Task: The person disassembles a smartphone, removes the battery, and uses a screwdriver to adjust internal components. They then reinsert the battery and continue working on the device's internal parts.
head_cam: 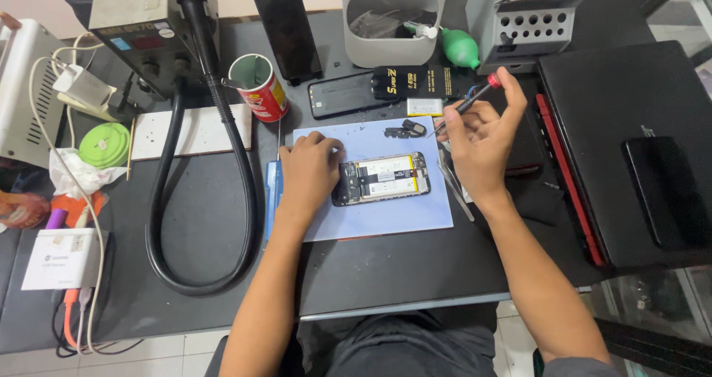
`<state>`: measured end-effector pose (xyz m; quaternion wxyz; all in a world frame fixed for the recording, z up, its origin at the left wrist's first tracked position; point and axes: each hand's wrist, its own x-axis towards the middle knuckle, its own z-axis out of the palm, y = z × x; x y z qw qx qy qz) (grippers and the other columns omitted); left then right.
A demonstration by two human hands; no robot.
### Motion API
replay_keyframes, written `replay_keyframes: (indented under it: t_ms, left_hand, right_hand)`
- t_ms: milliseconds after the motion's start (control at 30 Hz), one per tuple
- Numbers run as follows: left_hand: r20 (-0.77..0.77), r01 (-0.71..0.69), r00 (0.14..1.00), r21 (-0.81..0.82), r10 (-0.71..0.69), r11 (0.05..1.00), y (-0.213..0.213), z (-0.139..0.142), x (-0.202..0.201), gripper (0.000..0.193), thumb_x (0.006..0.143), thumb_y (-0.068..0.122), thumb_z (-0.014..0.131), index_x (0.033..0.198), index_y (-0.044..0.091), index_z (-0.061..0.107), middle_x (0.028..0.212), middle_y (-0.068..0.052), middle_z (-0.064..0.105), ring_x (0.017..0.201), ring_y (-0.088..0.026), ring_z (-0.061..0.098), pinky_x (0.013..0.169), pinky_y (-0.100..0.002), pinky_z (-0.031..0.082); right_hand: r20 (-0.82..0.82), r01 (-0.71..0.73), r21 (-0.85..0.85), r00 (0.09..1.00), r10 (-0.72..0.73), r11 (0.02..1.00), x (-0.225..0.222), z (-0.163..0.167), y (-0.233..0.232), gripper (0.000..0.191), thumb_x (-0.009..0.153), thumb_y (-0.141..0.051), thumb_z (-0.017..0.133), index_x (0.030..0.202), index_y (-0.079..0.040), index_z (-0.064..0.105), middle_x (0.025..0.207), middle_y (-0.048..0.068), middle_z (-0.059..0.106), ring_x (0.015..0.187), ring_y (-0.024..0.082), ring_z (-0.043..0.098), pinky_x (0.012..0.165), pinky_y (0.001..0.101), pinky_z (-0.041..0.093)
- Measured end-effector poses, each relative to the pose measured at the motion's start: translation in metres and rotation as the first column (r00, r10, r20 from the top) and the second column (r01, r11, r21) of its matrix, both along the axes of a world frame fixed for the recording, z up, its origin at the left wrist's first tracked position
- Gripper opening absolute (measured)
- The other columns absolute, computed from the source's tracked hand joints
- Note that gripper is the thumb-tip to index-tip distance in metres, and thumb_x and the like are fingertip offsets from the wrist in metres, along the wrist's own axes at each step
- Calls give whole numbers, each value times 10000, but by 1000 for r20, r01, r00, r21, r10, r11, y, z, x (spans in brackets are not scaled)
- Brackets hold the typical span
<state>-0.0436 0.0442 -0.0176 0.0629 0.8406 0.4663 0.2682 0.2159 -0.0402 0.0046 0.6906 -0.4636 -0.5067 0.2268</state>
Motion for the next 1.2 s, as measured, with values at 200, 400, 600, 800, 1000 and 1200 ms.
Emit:
replay_keyframes:
  t_ms: [200,400,600,800,1000,1200]
  left_hand:
    - [-42,40,998,45,-38,998,5,-6,4,102,825,74,703,856,163,742,891,-26,660,921,-257,635,837,-471,382]
    - [-121,81,991,137,-65,987,9,-10,10,146,798,99,642,938,59,629,925,-123,627,932,-332,607,823,-517,396]
    - [40,-63,997,39,62,997,8,-1,8,120,957,163,560,950,43,552,928,-133,630,915,-361,598,821,-557,401]
    - [177,-103,979,18,98,994,11,5,4,131,1011,182,552,992,52,557,941,-126,638,913,-359,613,788,-539,404]
    - [269,-62,962,30,52,998,11,5,2,105,969,145,633,991,55,584,943,-111,659,902,-339,640,745,-504,425]
    - [393,22,920,-81,12,996,11,12,-2,94,941,106,675,947,28,624,905,-147,696,868,-369,670,762,-457,504]
  right_hand:
    - [51,-3,3,999,3,1000,-2,1,0,774,1100,77,627,1640,-158,125,1123,169,663,917,163,715,779,298,626]
    - [-51,-69,-48,997,66,996,-15,0,0,769,1084,52,617,1623,-152,108,1137,168,665,967,198,734,770,300,641]
    - [34,-268,-5,963,268,963,-60,-19,2,754,1031,99,645,1560,-144,166,1197,182,645,1032,228,737,795,328,660]
    - [246,-271,4,933,262,963,-80,-31,-3,756,985,94,670,1536,-141,210,1218,172,613,1024,224,732,746,307,662]
    - [224,-286,-31,932,285,958,-77,-32,-3,736,1011,75,670,1547,-152,221,1139,134,697,1028,211,738,760,305,659]
    - [259,-263,-17,931,258,965,-82,-31,-3,724,955,74,667,1501,-128,238,1251,204,540,1015,240,732,705,315,676]
